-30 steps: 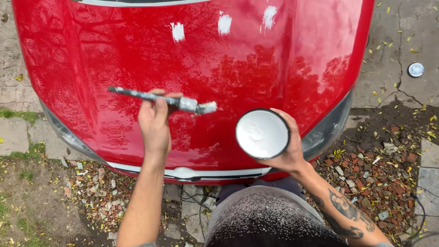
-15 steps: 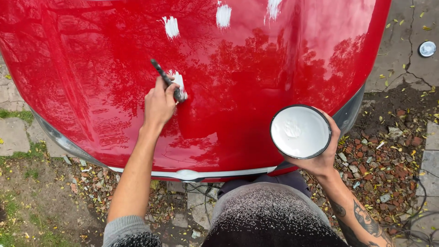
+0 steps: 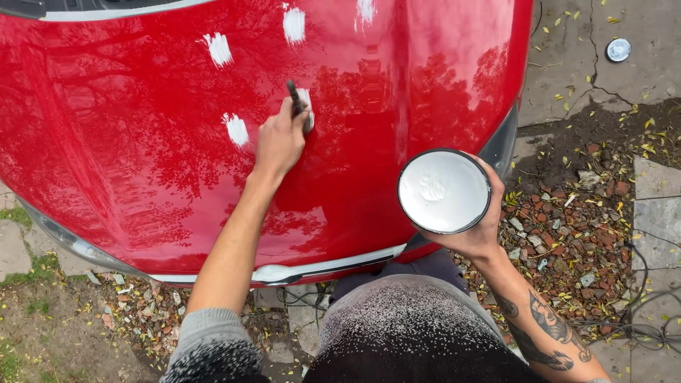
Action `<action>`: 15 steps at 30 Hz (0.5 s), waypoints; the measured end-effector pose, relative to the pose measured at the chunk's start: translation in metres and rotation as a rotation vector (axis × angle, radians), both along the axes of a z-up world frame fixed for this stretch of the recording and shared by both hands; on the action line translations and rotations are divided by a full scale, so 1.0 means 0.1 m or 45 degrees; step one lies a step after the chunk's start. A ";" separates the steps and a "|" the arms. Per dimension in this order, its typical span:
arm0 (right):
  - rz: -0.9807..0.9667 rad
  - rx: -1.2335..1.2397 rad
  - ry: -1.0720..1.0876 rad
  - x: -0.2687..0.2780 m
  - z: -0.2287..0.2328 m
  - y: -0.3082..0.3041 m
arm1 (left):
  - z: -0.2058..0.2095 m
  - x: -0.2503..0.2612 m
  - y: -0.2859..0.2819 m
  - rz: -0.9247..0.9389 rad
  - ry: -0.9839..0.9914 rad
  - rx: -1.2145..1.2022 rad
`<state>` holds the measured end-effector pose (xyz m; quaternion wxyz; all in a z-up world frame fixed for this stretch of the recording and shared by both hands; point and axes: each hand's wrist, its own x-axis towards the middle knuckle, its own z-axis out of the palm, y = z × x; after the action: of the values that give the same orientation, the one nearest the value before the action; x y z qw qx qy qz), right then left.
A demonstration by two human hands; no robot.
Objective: The person uses a power buffer to polish the hood of a red car. They then apply a white compound to the hood with a brush and continue polishing the surface with the buffer.
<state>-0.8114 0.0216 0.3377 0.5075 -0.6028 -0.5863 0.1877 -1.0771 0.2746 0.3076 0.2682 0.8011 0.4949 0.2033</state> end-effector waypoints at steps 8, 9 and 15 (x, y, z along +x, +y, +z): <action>-0.021 0.072 -0.020 -0.01 -0.06 0.06 | 1.28 0.08 -1.10 -0.284 -0.975 -0.094; -0.049 0.064 -0.035 -0.03 -0.03 0.06 | 1.34 0.22 -1.18 -0.310 -0.989 -0.111; 0.067 0.180 -0.087 -0.14 -0.04 0.16 | 1.37 0.62 -1.51 -0.640 -0.471 0.392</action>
<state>-0.8256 0.0381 0.3339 0.5234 -0.5559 -0.6307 0.1384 -1.0147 0.1239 0.4442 0.2710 0.8786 0.1888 0.3449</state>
